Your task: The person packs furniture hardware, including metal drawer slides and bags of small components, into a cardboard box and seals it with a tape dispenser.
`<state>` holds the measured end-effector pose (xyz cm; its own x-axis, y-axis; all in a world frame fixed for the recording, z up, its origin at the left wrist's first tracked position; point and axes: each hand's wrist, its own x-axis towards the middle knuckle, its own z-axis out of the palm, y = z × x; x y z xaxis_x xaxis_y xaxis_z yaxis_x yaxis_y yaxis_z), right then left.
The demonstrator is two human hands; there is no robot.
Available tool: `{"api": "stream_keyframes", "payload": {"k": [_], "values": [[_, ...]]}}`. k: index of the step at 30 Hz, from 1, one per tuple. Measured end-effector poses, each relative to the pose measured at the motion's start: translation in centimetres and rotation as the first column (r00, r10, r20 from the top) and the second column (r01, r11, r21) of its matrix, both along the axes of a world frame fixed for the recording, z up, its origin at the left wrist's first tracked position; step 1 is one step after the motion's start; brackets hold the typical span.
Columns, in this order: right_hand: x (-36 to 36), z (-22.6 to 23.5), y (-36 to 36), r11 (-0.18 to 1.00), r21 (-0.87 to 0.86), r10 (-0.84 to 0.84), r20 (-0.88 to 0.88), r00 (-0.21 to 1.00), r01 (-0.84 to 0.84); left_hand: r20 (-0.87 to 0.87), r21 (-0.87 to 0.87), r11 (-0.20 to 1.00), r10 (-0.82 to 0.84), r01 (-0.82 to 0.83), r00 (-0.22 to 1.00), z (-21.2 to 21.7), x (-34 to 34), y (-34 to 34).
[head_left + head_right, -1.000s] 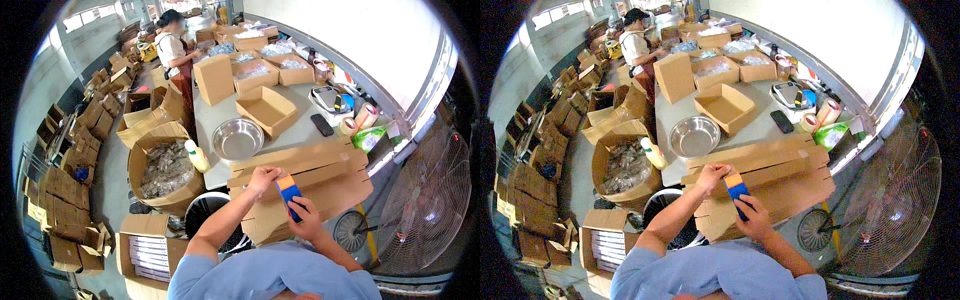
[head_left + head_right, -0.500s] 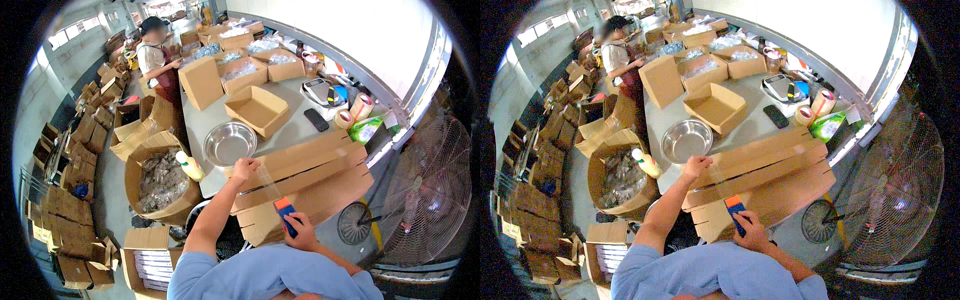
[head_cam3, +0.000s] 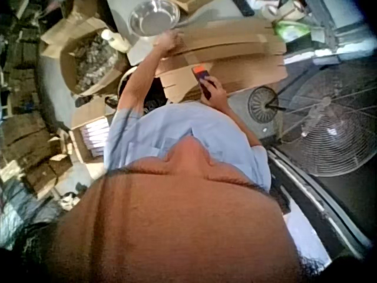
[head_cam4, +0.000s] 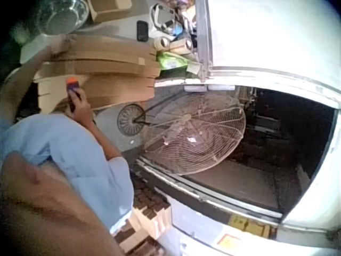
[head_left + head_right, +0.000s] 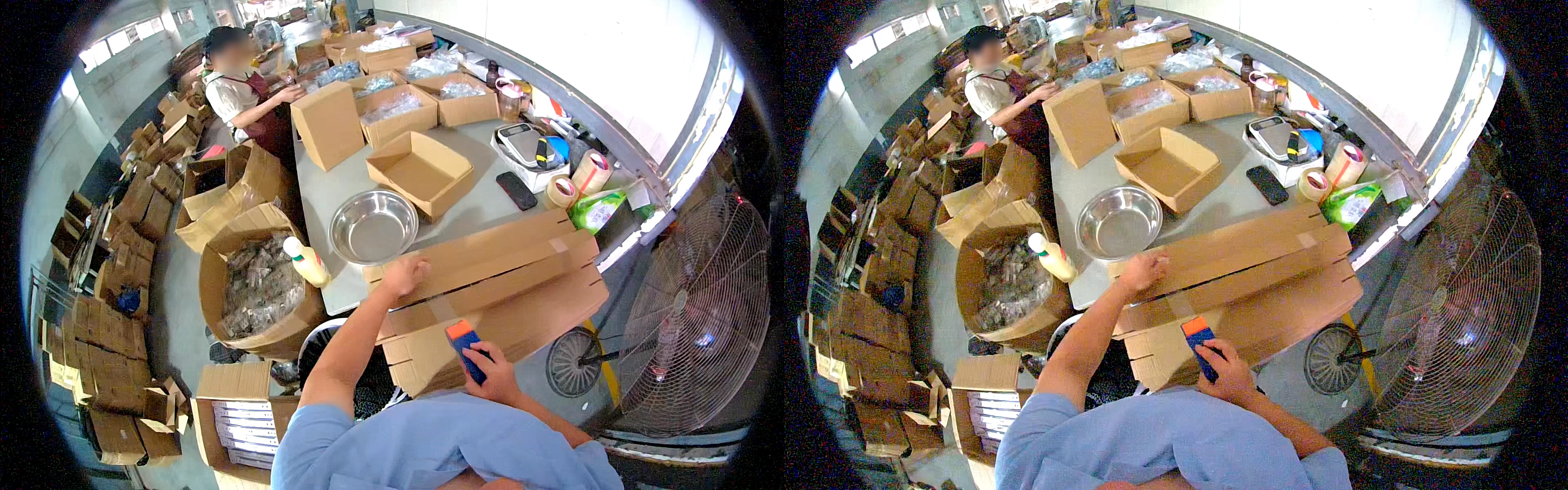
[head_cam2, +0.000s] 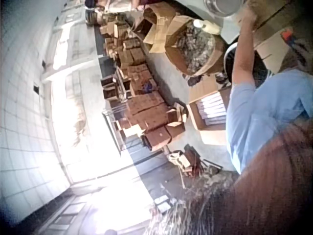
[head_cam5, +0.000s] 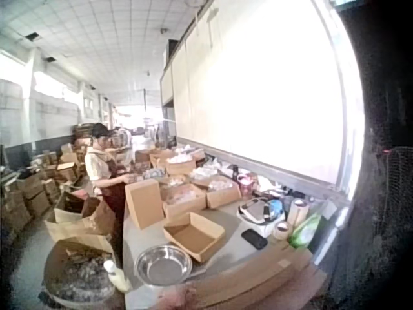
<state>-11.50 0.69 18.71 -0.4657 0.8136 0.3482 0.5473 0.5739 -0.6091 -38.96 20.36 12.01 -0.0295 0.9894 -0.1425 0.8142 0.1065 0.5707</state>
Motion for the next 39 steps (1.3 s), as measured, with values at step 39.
{"api": "stream_keyframes", "payload": {"k": [39], "values": [[-3.5,-1.9,10.2,0.919,-0.265,0.347,0.2,0.916,-0.29,-0.325,-0.248,0.928,-0.35,0.278,0.878,2.1,5.9,-8.4]]}}
